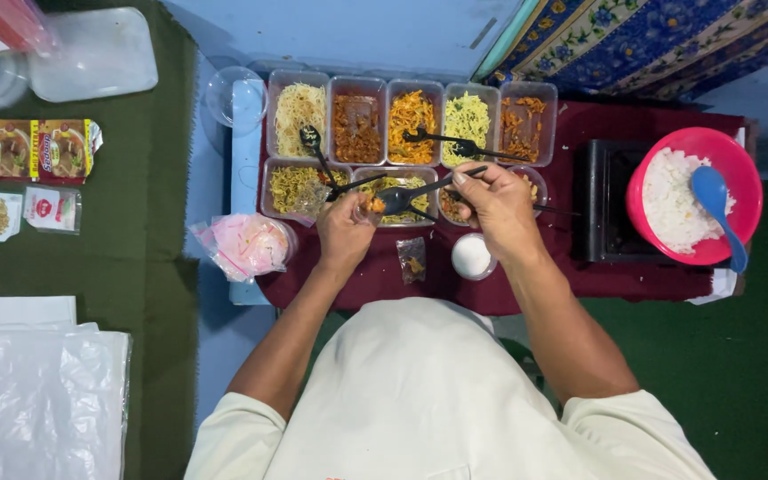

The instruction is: Filling small plastic bags with various snack ingredients from containers

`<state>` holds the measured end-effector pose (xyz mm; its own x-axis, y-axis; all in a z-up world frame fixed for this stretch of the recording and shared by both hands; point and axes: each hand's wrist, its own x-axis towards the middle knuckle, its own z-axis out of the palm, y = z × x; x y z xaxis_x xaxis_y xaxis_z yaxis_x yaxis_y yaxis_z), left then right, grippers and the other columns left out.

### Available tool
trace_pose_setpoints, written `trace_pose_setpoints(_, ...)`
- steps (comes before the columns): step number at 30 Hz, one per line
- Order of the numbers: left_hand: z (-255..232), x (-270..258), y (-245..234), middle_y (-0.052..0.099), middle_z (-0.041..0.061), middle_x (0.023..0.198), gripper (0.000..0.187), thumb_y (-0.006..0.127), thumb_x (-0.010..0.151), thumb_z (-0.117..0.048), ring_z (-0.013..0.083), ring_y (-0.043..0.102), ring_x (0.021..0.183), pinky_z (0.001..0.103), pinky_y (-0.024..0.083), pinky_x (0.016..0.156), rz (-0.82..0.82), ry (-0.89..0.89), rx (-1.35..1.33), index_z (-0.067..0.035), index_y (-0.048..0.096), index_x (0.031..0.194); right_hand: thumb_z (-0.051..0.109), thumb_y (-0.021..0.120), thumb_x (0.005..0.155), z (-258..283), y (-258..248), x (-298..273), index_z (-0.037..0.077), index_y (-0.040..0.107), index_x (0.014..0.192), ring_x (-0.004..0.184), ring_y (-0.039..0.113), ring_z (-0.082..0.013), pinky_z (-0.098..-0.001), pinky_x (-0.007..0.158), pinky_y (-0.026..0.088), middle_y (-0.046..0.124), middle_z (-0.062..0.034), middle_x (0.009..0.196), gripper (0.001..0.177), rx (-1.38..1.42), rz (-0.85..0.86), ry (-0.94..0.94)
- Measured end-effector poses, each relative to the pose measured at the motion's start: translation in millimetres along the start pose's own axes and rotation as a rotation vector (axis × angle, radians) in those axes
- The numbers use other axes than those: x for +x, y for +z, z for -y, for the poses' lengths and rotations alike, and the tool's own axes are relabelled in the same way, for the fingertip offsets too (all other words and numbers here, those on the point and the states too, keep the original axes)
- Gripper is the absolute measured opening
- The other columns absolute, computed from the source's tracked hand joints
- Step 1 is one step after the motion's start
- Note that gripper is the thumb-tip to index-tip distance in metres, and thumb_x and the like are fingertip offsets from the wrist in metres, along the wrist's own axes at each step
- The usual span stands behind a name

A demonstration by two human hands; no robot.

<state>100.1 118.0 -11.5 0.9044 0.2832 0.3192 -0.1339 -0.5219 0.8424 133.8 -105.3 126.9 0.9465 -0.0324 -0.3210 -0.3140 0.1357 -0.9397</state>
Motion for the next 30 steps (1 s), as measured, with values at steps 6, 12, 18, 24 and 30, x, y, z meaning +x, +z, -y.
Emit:
trace_pose_setpoints(6, 20.0, -7.3, 8.1, 0.066, 0.003, 0.061, 0.021, 0.086, 0.064, -0.014, 0.0266, 0.069, 0.066, 0.034, 0.054, 0.07, -0.051, 0.109, 0.052, -0.02, 0.073, 0.079, 0.002, 0.068, 0.097, -9.4, 9.8, -5.2, -0.001, 0.068, 0.109, 0.048, 0.063, -0.0099, -0.0165, 0.036, 0.045, 0.069, -0.0097, 0.078, 0.012, -0.093, 0.036, -0.103)
trace_pose_setpoints(12, 11.2, -8.8, -0.1, 0.06, 0.002, 0.056, 0.021, 0.081, 0.069, -0.015, 0.0267, 0.066, 0.062, 0.034, 0.051, 0.068, -0.034, 0.128, 0.082, -0.019, 0.061, 0.069, -0.003, 0.07, 0.094, 15.8, 35.8, -40.0, -0.001, 0.074, 0.104, 0.05, 0.063, -0.0139, -0.0237, 0.043, 0.049, 0.069, -0.0119, 0.069, 0.011, -0.413, 0.086, -0.441)
trace_pose_setpoints(18, 3.2, -11.8, -3.5, 0.06, 0.003, 0.057, 0.024, 0.082, 0.069, -0.015, 0.0272, 0.066, 0.062, 0.034, 0.049, 0.066, -0.029, 0.113, 0.042, -0.019, 0.058, 0.067, 0.009, 0.079, 0.09, 16.6, 46.0, -53.4, 0.013, 0.077, 0.104, 0.068, 0.076, -0.022, -0.0294, 0.061, 0.058, 0.077, -0.0032, 0.083, 0.015, -0.834, 0.144, -0.899)
trace_pose_setpoints(24, 2.0, -12.9, -7.9, 0.064, 0.002, 0.062, 0.02, 0.085, 0.071, -0.022, 0.026, 0.068, 0.066, 0.034, 0.048, 0.069, 0.026, 0.078, 0.017, -0.021, 0.065, 0.073, -0.003, 0.076, 0.086, 39.6, 58.7, -70.0, 0.005, 0.073, 0.104, 0.073, 0.077, -0.0262, -0.0339, 0.062, 0.062, 0.077, -0.0118, 0.087, 0.019, -0.911, 0.289, -1.093)
trace_pose_setpoints(30, 4.4, -15.4, -7.8, 0.067, -0.001, 0.066, 0.018, 0.086, 0.071, -0.024, 0.0241, 0.069, 0.071, 0.032, 0.048, 0.074, 0.04, 0.008, 0.007, -0.024, 0.071, 0.079, 0.001, 0.077, 0.088, 33.6, 55.4, -70.5, 0.004, 0.074, 0.105, 0.08, 0.078, -0.0298, -0.0379, 0.064, 0.062, 0.078, -0.013, 0.093, 0.018, -0.919, 0.324, -1.134)
